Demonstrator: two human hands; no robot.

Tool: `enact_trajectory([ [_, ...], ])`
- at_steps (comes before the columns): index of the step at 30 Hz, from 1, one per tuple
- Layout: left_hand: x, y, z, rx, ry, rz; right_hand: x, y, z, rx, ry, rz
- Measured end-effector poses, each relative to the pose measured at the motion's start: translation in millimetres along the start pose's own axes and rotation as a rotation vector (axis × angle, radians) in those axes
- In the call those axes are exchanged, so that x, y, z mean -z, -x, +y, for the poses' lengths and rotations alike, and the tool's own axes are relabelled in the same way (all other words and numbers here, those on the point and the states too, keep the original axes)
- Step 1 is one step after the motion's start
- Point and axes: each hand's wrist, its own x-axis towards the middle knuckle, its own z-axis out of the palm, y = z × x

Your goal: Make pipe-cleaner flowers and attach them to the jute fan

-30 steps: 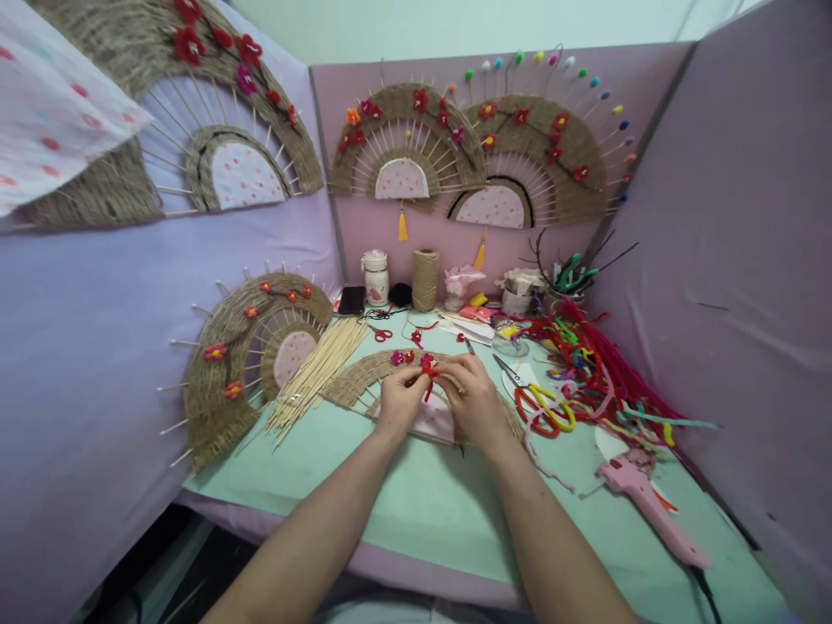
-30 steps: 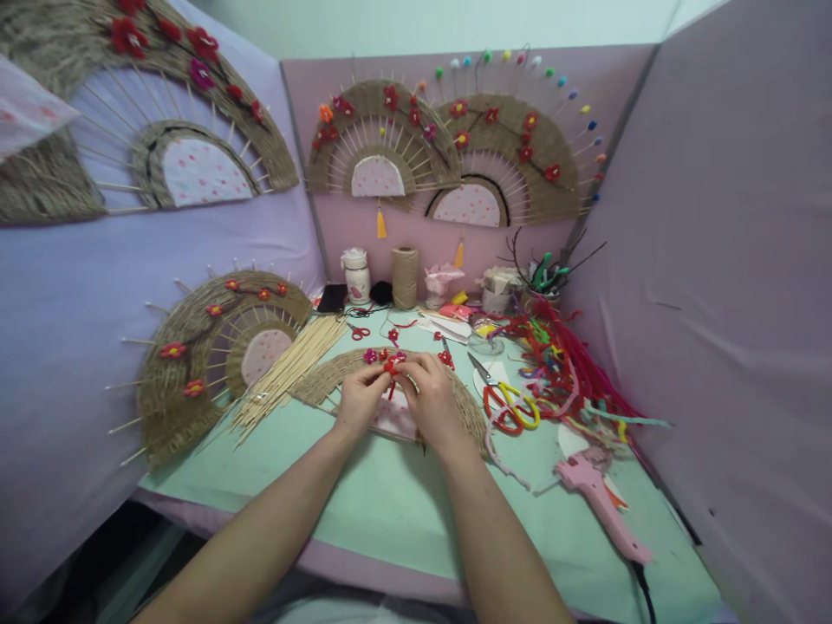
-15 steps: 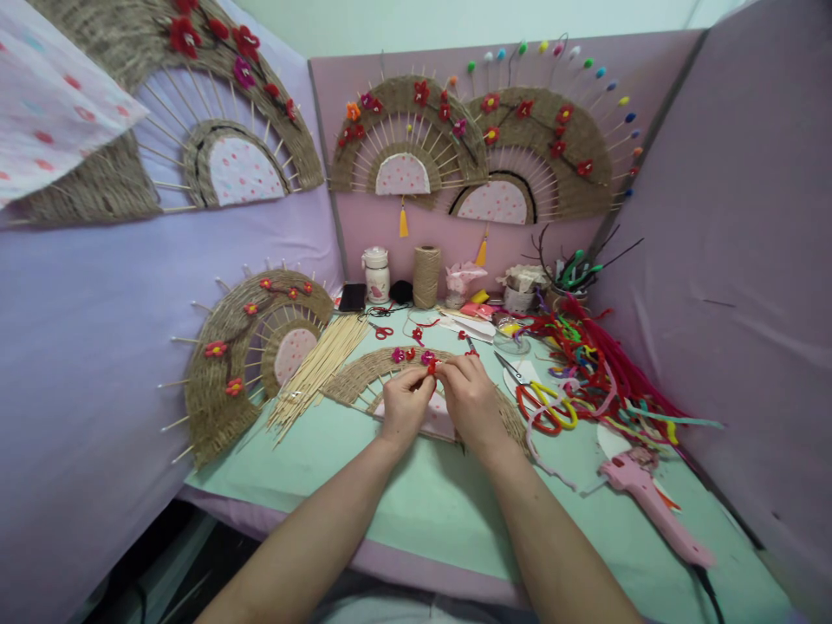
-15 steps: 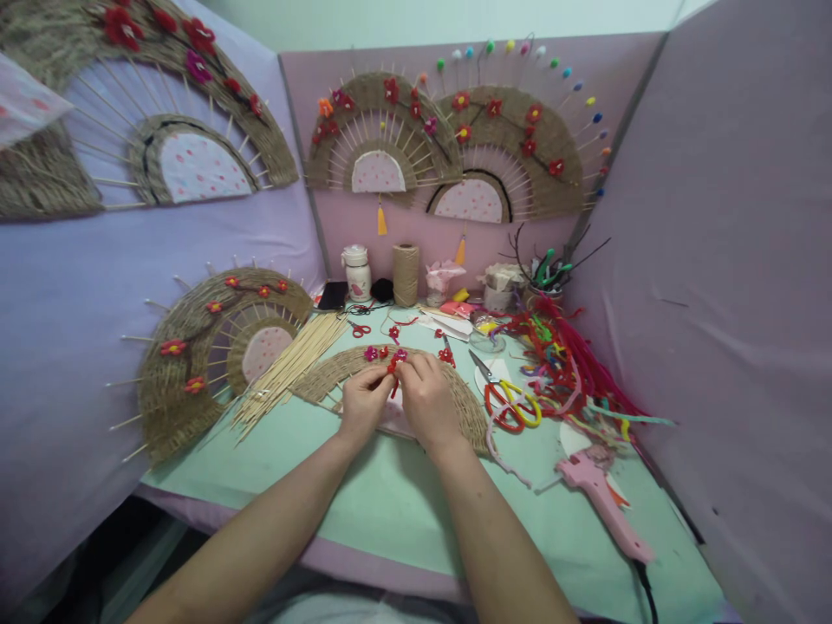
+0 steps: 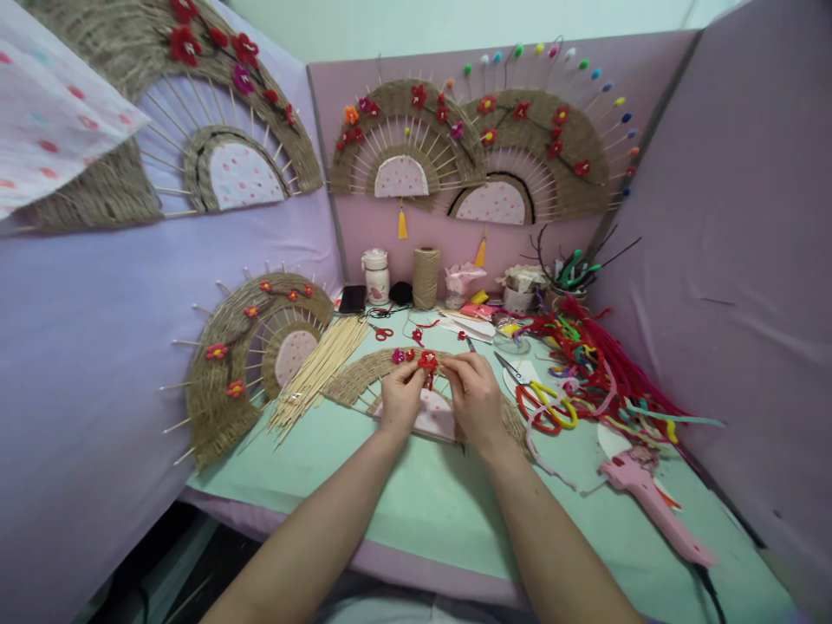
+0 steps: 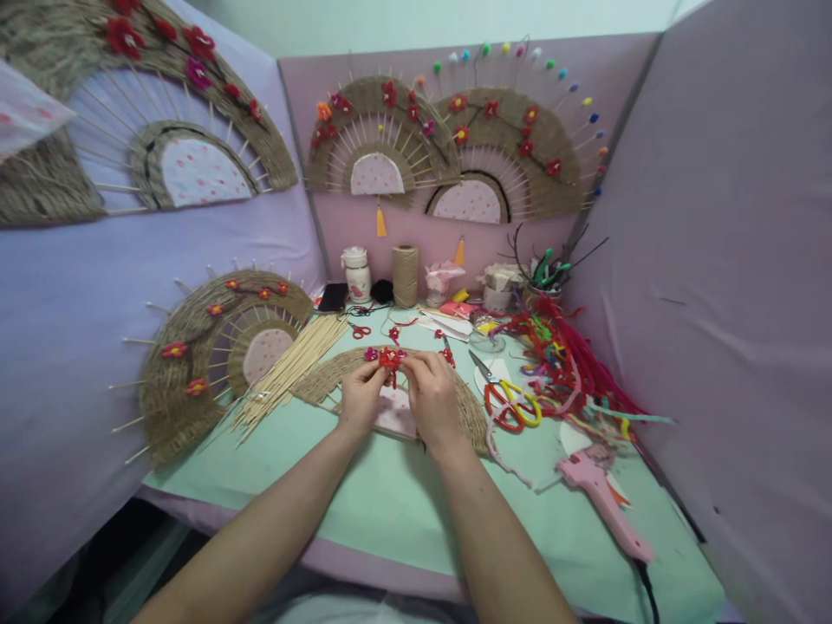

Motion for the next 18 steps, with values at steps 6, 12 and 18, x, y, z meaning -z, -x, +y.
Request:
enact_trajectory([
  [6,-0.6,-0.2,-9.1,0.022,0.099,-0.115,1.3,-1.6,4.5,0.057,0.048,-0.053],
  [12,1.5,-1.2,-11.0,0.040,0.114,-0.172,6.7,-3.6,6.5,0.108,0.095,-0.092],
  [18,6.6,-1.6,-5.9,-0.121,-0.062,-0.173,8.0,-3.9,3.0,0.133,0.110,-0.157],
])
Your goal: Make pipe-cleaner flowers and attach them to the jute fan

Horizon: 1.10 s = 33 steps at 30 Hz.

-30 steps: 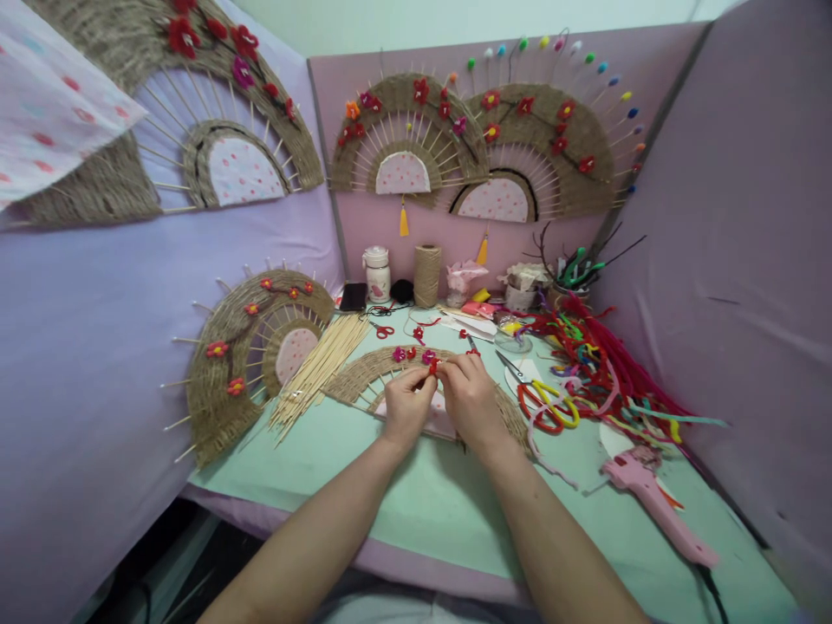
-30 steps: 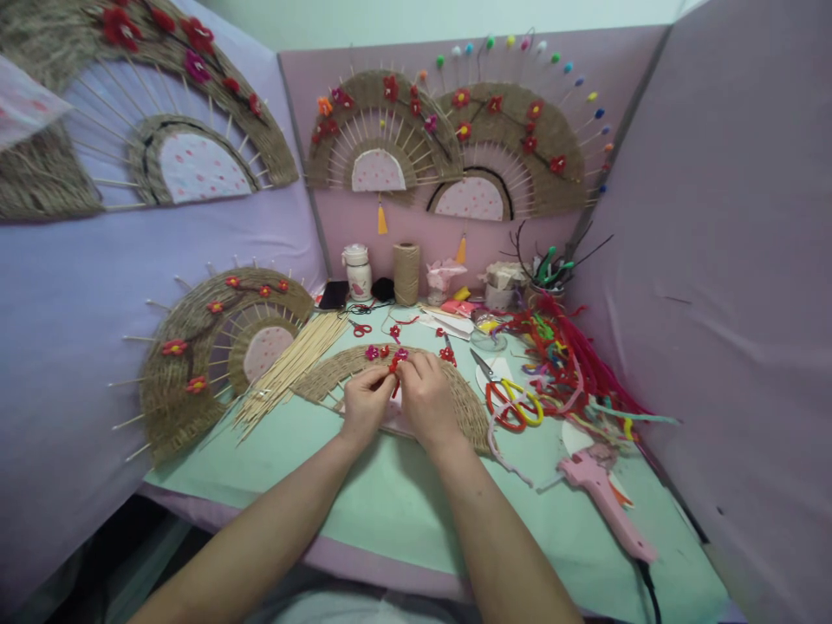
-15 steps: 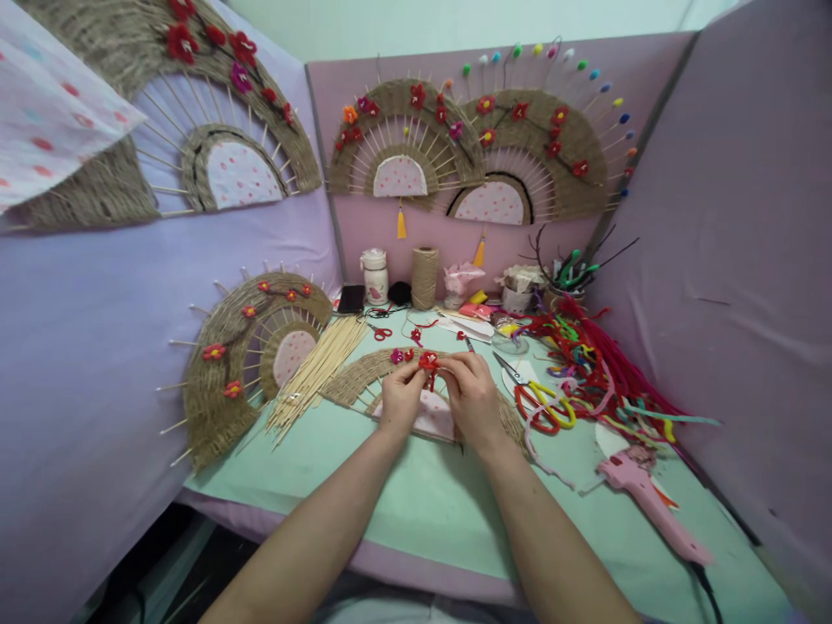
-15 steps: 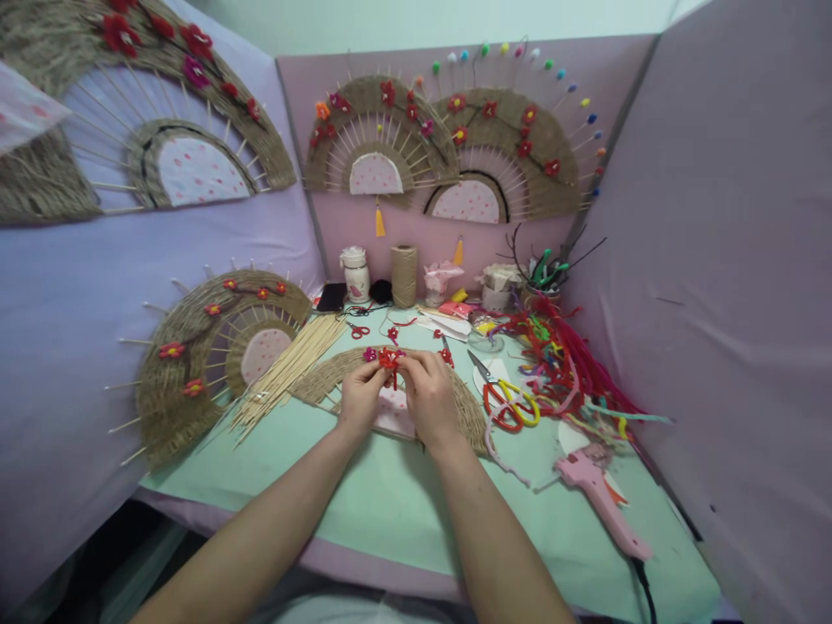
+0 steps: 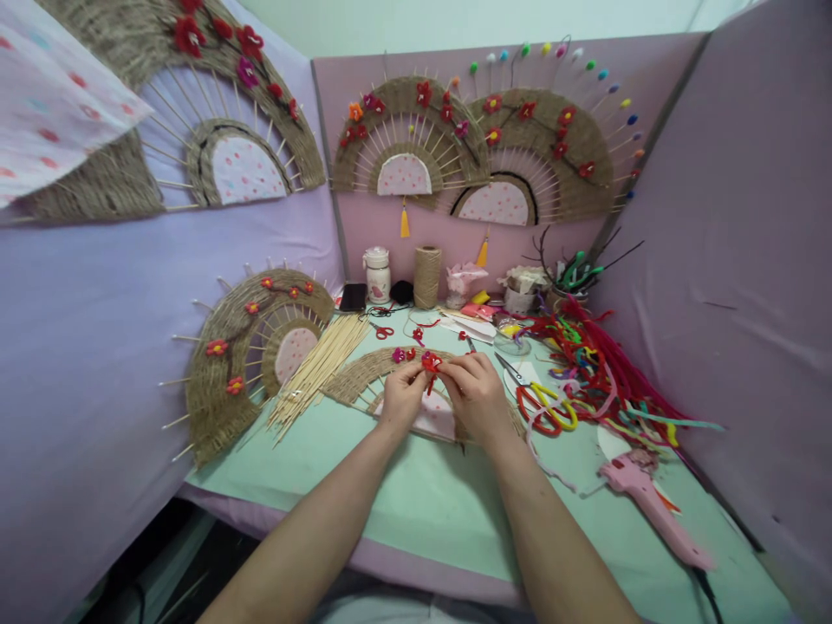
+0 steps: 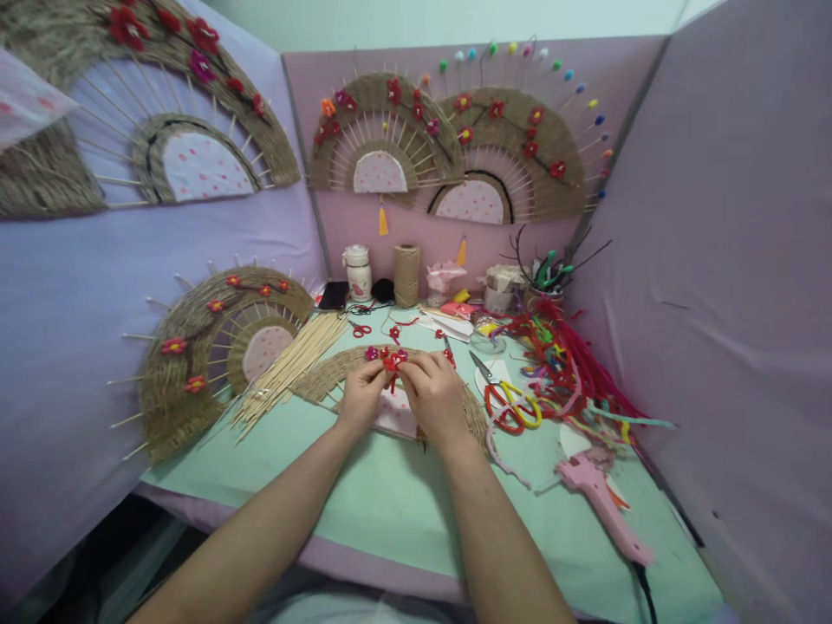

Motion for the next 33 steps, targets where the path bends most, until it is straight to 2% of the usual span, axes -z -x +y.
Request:
enact_trajectory([
  [8,2.7,-0.6,0.9,-0.112,-0.165,-0.013,-0.5,-0.6,0.5,0.002,0.020,-0.036],
  [18,0.5,-0.3,3.3,0.076,0.077,-0.095,0.6,-1.2,-2.8,0.007,0.073,-0.054],
  [25,-0.9,0.4,-0.8,0.045,0.079,-0.095,0.1,-1.1,-5.5,-0.002,0.047,-0.067],
  [28,-1.1,-1.5,-0.7,0.042,0.091,-0.060,3.0,-2.2,-6.9,-0.063,-0.070,0.006],
  [31,-0.7,-3.0,1.9,0.036,0.076,-0.032,4.3,-3.4,-5.2,-0.227,-0.243,0.100],
  [33,-0.4,-3.2,3.2,0.027,0.068,-0.032,2.9,-3.3,-2.2,-0.343,-0.347,0.077],
])
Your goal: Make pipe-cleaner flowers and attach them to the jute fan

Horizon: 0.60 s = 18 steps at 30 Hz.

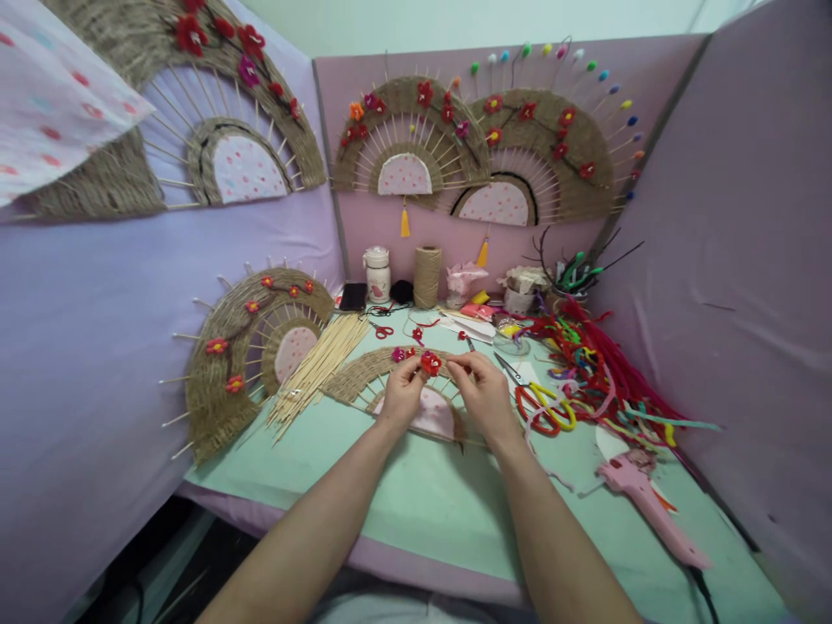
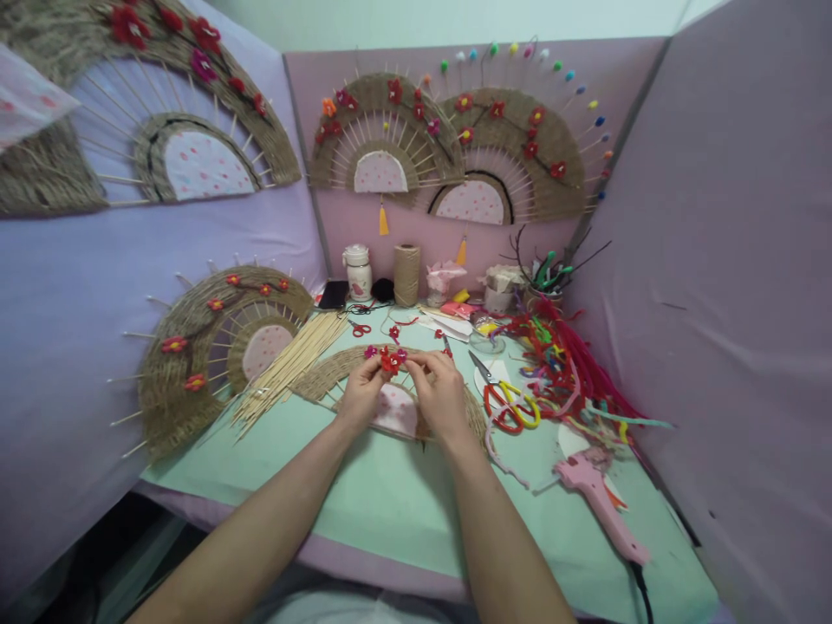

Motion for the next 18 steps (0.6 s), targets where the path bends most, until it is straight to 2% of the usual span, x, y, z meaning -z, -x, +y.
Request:
enact_trajectory([
  [3,0.2,0.5,0.4,-0.023,-0.005,-0.021,-2.1,-0.3,6.3,-0.142,-0.099,-0.084],
  [7,0.0,1.3,-0.2,-0.043,-0.033,-0.049,-4.4,0.2,9.6,-0.240,-0.155,-0.101],
  [11,-0.1,1.8,-0.3,-0.085,-0.080,-0.061,-4.6,0.3,7.2,-0.289,-0.179,-0.091],
  [15,0.5,1.5,0.9,-0.119,-0.126,-0.094,-1.9,0.1,5.4,-0.289,-0.084,-0.091],
  [18,1.6,0.7,2.4,-0.101,-0.130,-0.139,4.8,-1.6,5.1,-0.272,-0.084,-0.155],
])
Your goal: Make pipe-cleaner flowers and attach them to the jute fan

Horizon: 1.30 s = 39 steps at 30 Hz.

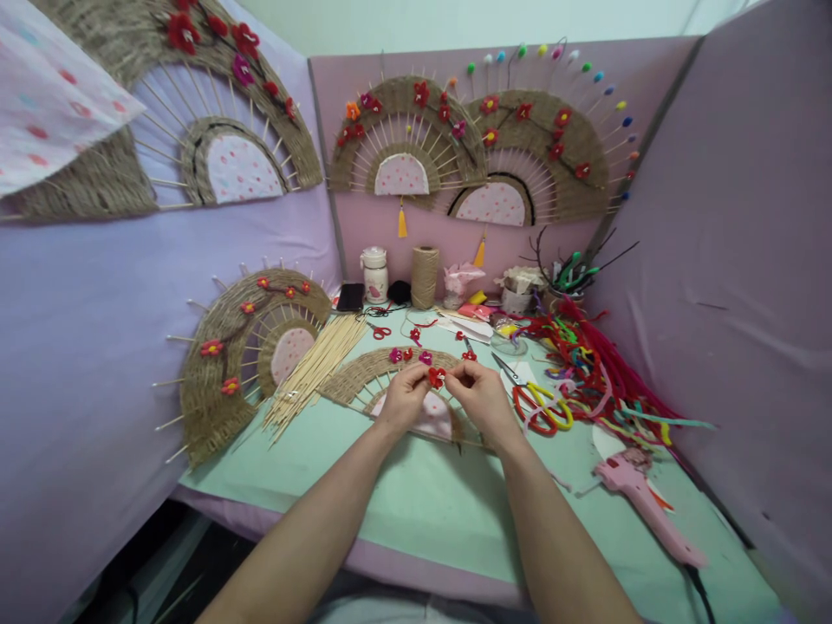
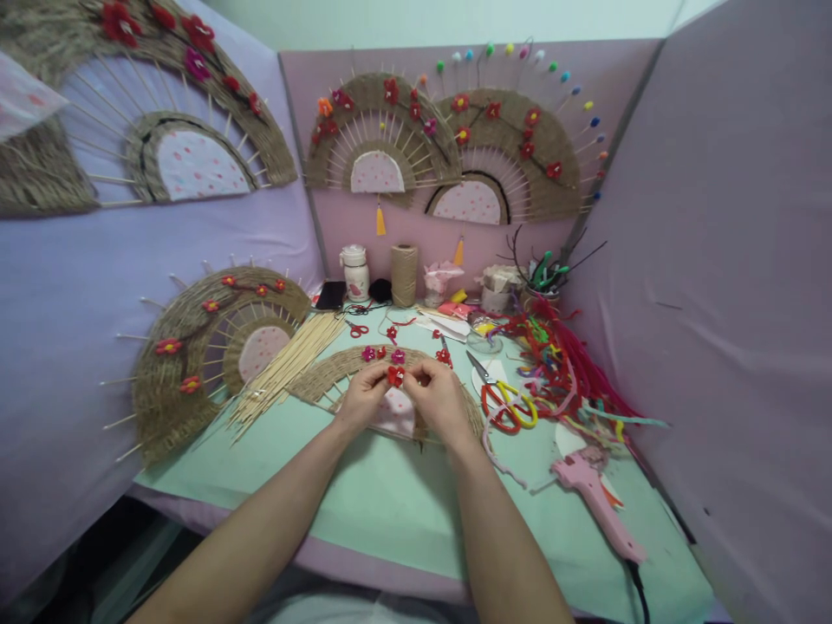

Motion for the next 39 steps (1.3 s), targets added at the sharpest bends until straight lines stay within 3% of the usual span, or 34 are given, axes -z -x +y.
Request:
enact_trajectory([
  [6,1.1,-0.6,0.0,0.034,-0.040,-0.085,16.1,-2.9,-1.6,-0.025,-0.127,-0.121],
  [12,0.5,0.3,-2.3,0.080,-0.016,-0.179,17.6,-2.6,2.5,-0.040,-0.190,-0.234],
  [17,0.7,1.2,-1.4,0.124,0.043,-0.208,17.2,-2.4,3.0,-0.059,-0.202,-0.250],
  [24,0.7,1.4,0.4,0.086,0.072,-0.206,15.7,-2.9,5.5,-0.058,-0.193,-0.247],
  [31,0.7,3.2,-4.1,0.197,0.209,-0.216,15.7,-1.1,3.3,0.006,-0.134,-0.242],
  [39,2.5,1.9,-0.2,0.220,-0.010,-0.351,23.3,-1.3,-0.7,0.035,0.047,-0.239],
])
